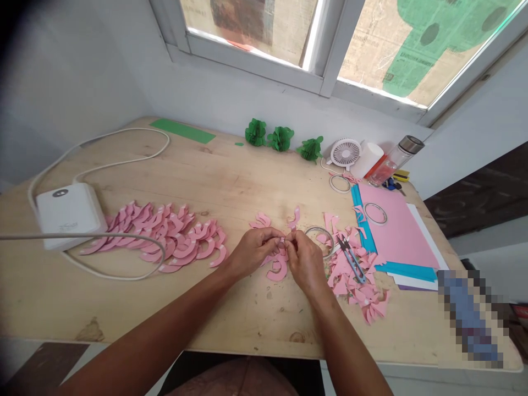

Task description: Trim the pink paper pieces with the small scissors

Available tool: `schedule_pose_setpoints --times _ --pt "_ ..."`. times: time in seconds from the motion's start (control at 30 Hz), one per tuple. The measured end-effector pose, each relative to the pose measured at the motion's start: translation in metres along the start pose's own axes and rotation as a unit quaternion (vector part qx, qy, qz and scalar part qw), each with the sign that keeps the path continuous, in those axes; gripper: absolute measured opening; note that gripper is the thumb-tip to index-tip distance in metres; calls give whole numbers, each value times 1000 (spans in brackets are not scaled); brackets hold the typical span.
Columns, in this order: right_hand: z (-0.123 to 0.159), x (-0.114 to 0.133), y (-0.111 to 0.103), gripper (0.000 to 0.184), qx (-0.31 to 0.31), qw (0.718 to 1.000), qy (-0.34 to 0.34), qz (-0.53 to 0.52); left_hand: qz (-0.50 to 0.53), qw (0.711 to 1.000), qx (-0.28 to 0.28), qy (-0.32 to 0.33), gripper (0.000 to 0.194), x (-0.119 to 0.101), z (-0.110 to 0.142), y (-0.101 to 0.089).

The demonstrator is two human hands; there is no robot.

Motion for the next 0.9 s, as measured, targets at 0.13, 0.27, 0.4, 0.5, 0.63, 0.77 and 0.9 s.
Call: schedule_pose_setpoints --times 0.13,0.27,0.4,0.5,0.63,0.77,0.9 --pt "0 -1 0 8 8 1000 1 9 -5 1000 5 1 26 -1 0 0" --pt "0 -2 1 9 3 999 -8 36 -20 1000 11 6 27 0 0 -1" --pt "0 -2 2 10 -11 998 -25 57 -36 999 14 8 28 -1 0 -1" --pt "0 -1 3 10 -18 997 -33 70 -36 999 15 3 27 -3 0 -1" --pt "1 -1 4 11 -26 996 -43 80 -35 999 11 11 26 -2 0 0" --pt "1 -2 5 12 -31 994 -56 91 -35 999 14 19 25 0 -1 1" --pt "1 -2 5 12 -36 992 -64 103 -41 999 18 16 25 0 -1 1"
Point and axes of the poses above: each hand's wrist, its own z-axis away from the middle knuckle, its own y-axis out of the palm, x = y × z, the point moved 2 cm from there along -z, towards the middle knuckle, and after that the axes turned 11 degrees about y, right-handed, at the moved point
